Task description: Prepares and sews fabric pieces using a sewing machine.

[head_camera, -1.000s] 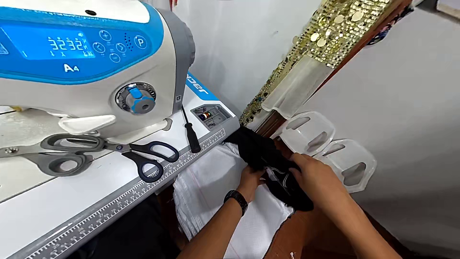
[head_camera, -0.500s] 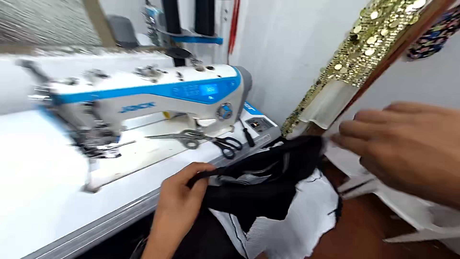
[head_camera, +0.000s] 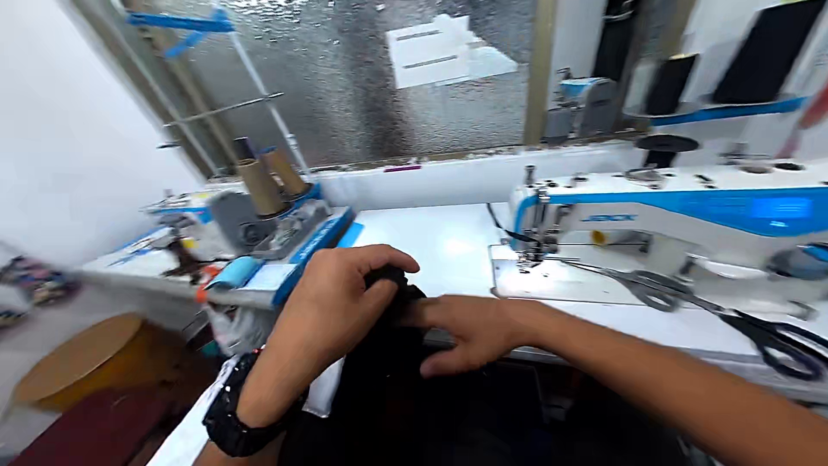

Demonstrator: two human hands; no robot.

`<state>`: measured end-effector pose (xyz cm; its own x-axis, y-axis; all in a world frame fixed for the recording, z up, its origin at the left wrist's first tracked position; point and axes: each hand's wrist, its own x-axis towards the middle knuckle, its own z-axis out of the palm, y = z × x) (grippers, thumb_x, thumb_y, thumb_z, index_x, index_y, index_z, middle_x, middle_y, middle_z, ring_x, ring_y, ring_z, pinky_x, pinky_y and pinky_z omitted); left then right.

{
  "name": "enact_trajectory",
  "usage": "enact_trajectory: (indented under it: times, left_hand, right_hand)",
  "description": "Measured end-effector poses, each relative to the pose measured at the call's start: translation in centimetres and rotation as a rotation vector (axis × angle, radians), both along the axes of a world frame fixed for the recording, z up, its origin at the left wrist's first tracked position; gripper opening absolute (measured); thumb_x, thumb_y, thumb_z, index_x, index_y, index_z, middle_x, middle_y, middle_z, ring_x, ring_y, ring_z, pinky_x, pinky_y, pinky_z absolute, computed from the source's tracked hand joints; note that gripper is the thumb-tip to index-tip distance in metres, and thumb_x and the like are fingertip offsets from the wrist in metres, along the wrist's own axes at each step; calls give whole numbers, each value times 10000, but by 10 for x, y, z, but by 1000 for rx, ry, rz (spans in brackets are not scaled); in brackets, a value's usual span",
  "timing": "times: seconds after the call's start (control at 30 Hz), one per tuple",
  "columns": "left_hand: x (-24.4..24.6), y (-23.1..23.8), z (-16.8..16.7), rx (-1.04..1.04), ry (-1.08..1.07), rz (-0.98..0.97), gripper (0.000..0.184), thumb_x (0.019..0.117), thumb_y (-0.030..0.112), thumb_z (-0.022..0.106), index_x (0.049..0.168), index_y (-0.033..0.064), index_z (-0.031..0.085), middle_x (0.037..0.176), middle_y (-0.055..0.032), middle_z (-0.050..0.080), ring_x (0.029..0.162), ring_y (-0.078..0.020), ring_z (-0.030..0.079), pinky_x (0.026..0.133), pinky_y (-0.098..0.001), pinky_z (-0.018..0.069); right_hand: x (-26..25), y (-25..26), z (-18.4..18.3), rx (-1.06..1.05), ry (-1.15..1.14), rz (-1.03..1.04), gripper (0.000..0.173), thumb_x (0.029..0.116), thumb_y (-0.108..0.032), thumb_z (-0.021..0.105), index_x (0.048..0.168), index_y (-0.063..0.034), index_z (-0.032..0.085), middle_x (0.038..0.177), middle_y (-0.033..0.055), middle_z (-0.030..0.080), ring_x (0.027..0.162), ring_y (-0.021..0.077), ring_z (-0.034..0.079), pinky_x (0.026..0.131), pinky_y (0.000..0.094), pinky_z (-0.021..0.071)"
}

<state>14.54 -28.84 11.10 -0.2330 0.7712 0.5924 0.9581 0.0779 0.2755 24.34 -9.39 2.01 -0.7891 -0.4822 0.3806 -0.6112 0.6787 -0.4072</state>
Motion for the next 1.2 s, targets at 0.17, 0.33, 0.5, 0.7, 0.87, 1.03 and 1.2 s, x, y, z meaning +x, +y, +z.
enact_trajectory:
  times: [0.17, 0.33, 0.5, 0.7, 0.87, 1.03, 1.2]
  left_hand:
    - [-37, -90, 13, -42, 39, 239, 223, 915, 123, 629, 1047, 223, 780, 919, 101, 753, 742, -26, 679, 634, -298, 573]
    - [-66, -131, -91, -29, -329, 402, 254, 897, 79, 625, 1039, 196, 799, 952, 58, 774, 814, -68, 718, 714, -366, 607]
    - [-53, -79, -155, 235, -917, 447, 307, 1032, 22, 365, 1152, 59, 645, 957, -6, 714, 750, -73, 661, 645, -292, 569]
    - [-110, 0, 13, 93, 47, 486, 352, 1036, 123, 415, 1260, -27, 642, 1244, -308, 642, 1198, -461, 608, 993, -683, 436]
    - [-148, 189, 35, -337, 429, 125, 241, 972, 57, 530, 1108, 88, 726, 1080, -280, 683, 1045, -545, 635, 803, -787, 449]
    - [-145, 319, -159, -593, 278, -86, 173, 944, 116, 586, 994, 89, 750, 1009, -192, 718, 983, -432, 693, 748, -685, 530]
    - [-127, 363, -217, -490, 84, -286, 201, 960, 49, 566, 1113, 13, 692, 1075, -226, 675, 1025, -447, 664, 799, -648, 530]
  right_hand:
    - [-8, -20, -23, 609, -139, -109, 718, 846, -293, 837, 1437, -18, 534, 1401, 195, 609, 1363, 370, 531, 1220, 559, 283]
    - [63, -37, 73, 934, 278, -116, 243, 929, -59, 585, 692, -100, 617, 576, 19, 555, 601, 209, 626, 847, 581, 535]
    - [75, -65, 66, 393, -74, 178, 228, 947, -136, 586, 742, -161, 683, 644, -42, 556, 559, 57, 541, 452, 250, 416]
    - [-4, -77, 59, 407, 92, -145, 77, 962, -74, 654, 1020, -63, 703, 761, 78, 653, 714, 266, 677, 573, 441, 542]
    - [-28, -21, -19, -156, 204, -734, 193, 1037, -188, 596, 1179, -134, 715, 835, 22, 703, 679, 175, 682, 555, 385, 572]
    - [6, 12, -147, -362, 77, -1066, 250, 1011, -160, 590, 1185, -57, 739, 912, 68, 767, 738, 193, 746, 634, 398, 625]
    - [55, 56, -154, -435, 60, -1280, 239, 1029, -195, 586, 1128, -85, 773, 1123, 52, 755, 1053, 147, 710, 902, 334, 599]
